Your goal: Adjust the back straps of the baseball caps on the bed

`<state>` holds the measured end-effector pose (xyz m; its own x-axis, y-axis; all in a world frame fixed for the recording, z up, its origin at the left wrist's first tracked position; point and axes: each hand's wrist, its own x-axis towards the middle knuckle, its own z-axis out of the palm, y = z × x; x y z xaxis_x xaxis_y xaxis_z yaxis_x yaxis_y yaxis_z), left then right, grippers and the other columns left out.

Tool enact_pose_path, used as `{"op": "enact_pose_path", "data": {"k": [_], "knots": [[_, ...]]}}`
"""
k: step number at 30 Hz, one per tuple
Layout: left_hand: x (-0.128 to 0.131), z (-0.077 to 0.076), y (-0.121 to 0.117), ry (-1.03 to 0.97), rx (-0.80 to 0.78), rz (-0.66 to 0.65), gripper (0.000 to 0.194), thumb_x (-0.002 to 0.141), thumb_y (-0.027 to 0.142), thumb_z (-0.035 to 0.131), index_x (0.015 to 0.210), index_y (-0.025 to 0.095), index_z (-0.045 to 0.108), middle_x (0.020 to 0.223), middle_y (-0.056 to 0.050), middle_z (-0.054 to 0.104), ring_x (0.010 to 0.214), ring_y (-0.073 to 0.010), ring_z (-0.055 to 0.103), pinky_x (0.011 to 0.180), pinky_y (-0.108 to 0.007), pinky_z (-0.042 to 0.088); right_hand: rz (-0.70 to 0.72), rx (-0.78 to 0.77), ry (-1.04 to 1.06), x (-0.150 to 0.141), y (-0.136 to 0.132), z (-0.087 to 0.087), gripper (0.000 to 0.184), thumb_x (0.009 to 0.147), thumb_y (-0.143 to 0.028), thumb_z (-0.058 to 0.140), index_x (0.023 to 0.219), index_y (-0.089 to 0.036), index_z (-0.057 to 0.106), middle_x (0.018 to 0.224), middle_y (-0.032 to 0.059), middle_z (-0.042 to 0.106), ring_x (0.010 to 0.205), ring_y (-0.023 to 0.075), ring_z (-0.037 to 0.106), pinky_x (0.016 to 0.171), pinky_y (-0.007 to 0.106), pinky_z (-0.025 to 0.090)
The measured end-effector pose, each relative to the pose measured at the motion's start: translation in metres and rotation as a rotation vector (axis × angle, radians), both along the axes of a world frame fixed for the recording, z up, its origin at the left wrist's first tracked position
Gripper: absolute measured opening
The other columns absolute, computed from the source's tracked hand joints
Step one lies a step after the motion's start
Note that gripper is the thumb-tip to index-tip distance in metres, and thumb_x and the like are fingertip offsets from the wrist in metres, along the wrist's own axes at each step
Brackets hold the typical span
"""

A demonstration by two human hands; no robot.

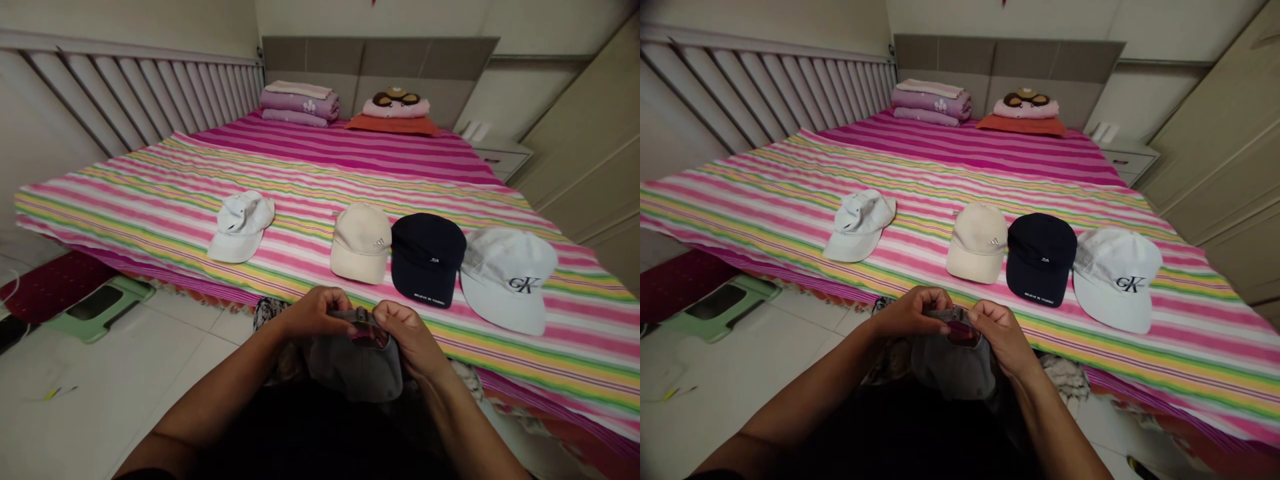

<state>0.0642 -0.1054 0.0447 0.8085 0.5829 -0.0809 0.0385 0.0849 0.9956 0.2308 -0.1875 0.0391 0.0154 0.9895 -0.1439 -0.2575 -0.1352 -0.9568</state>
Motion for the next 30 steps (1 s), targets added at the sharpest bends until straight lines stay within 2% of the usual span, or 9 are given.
{"op": "enact_pose_path", "data": {"k": [5, 9, 13, 17, 19, 23, 26, 30], "knots": [[0.001, -0.003, -0.001, -0.168, -0.299, 0.042, 0.023, 0.058, 0.021, 0.070, 0.062, 0.013, 0.049, 0.074, -0.002, 0.057, 0.066, -0.0104, 0.052, 0.061, -0.023, 0.036, -0.011, 0.010, -0.040, 0.002, -0.002, 0.000, 0.028, 0.067, -0.039, 0.065, 0.056, -0.016, 0.052, 0.049, -0.0015, 0.051, 0.044, 0.0082, 0.037, 0.043, 0.021, 0.026], [0.005, -0.003, -0.002, -0.280, -0.426, 0.100, 0.023, 0.052, 0.013, 0.069, 0.055, 0.012, 0.046, 0.071, -0.003, 0.059, 0.060, -0.0101, 0.053, 0.058, -0.023, 0.037, -0.032, 0.026, -0.049, 0.002, -0.003, 0.001, 0.027, 0.067, -0.037, 0.065, 0.056, -0.016, 0.051, 0.048, -0.0016, 0.051, 0.043, 0.0078, 0.035, 0.042, 0.021, 0.025], [0.006, 0.001, -0.002, -0.294, -0.466, 0.096, 0.025, 0.050, 0.013, 0.070, 0.055, 0.013, 0.045, 0.071, -0.003, 0.061, 0.058, -0.0103, 0.054, 0.055, -0.022, 0.037, -0.042, 0.017, -0.063, 0.002, -0.001, 0.002, 0.028, 0.066, -0.037, 0.066, 0.055, -0.016, 0.051, 0.048, -0.0014, 0.051, 0.043, 0.0081, 0.035, 0.041, 0.021, 0.025], [0.004, 0.004, 0.001, -0.253, -0.468, 0.064, 0.029, 0.056, 0.025, 0.072, 0.078, 0.013, 0.058, 0.072, -0.004, 0.063, 0.060, -0.0109, 0.056, 0.058, -0.023, 0.039, -0.024, 0.018, -0.018, 0.002, -0.001, 0.003, 0.028, 0.066, -0.038, 0.066, 0.056, -0.017, 0.051, 0.046, -0.0021, 0.050, 0.043, 0.0084, 0.036, 0.042, 0.021, 0.026], [0.003, 0.006, 0.003, -0.168, -0.460, 0.017, 0.033, 0.059, 0.029, 0.070, 0.086, 0.012, 0.061, 0.073, -0.004, 0.063, 0.061, -0.0107, 0.056, 0.059, -0.023, 0.040, -0.010, 0.007, 0.017, 0.002, 0.000, 0.004, 0.028, 0.066, -0.038, 0.066, 0.056, -0.016, 0.051, 0.047, -0.0023, 0.050, 0.043, 0.0081, 0.037, 0.042, 0.021, 0.026], [0.001, 0.011, 0.007, 0.043, -0.396, -0.102, 0.021, 0.061, 0.026, 0.070, 0.075, 0.011, 0.064, 0.063, -0.001, 0.060, 0.051, -0.0066, 0.049, 0.051, -0.019, 0.035, 0.016, -0.020, 0.074, 0.003, 0.003, 0.008, 0.030, 0.067, -0.039, 0.066, 0.057, -0.016, 0.050, 0.047, -0.0037, 0.047, 0.043, 0.0074, 0.036, 0.042, 0.020, 0.026], [0.001, 0.013, 0.012, -0.003, -0.433, -0.118, 0.020, 0.058, 0.026, 0.072, 0.068, 0.011, 0.061, 0.057, 0.002, 0.057, 0.047, -0.0053, 0.047, 0.048, -0.018, 0.033, 0.136, -0.025, 0.043, 0.011, 0.008, 0.013, 0.029, 0.068, -0.042, 0.065, 0.064, -0.016, 0.055, 0.054, -0.0024, 0.051, 0.047, 0.0082, 0.040, 0.045, 0.020, 0.029], [0.001, 0.016, 0.020, -0.158, -0.514, -0.121, 0.021, 0.058, 0.025, 0.072, 0.067, 0.009, 0.062, 0.058, -0.003, 0.060, 0.052, -0.0085, 0.053, 0.054, -0.020, 0.039, 0.326, -0.070, -0.120, 0.026, 0.014, 0.018, 0.031, 0.068, -0.044, 0.064, 0.067, -0.014, 0.059, 0.057, -0.0012, 0.052, 0.048, 0.0079, 0.040, 0.045, 0.020, 0.030]]}}
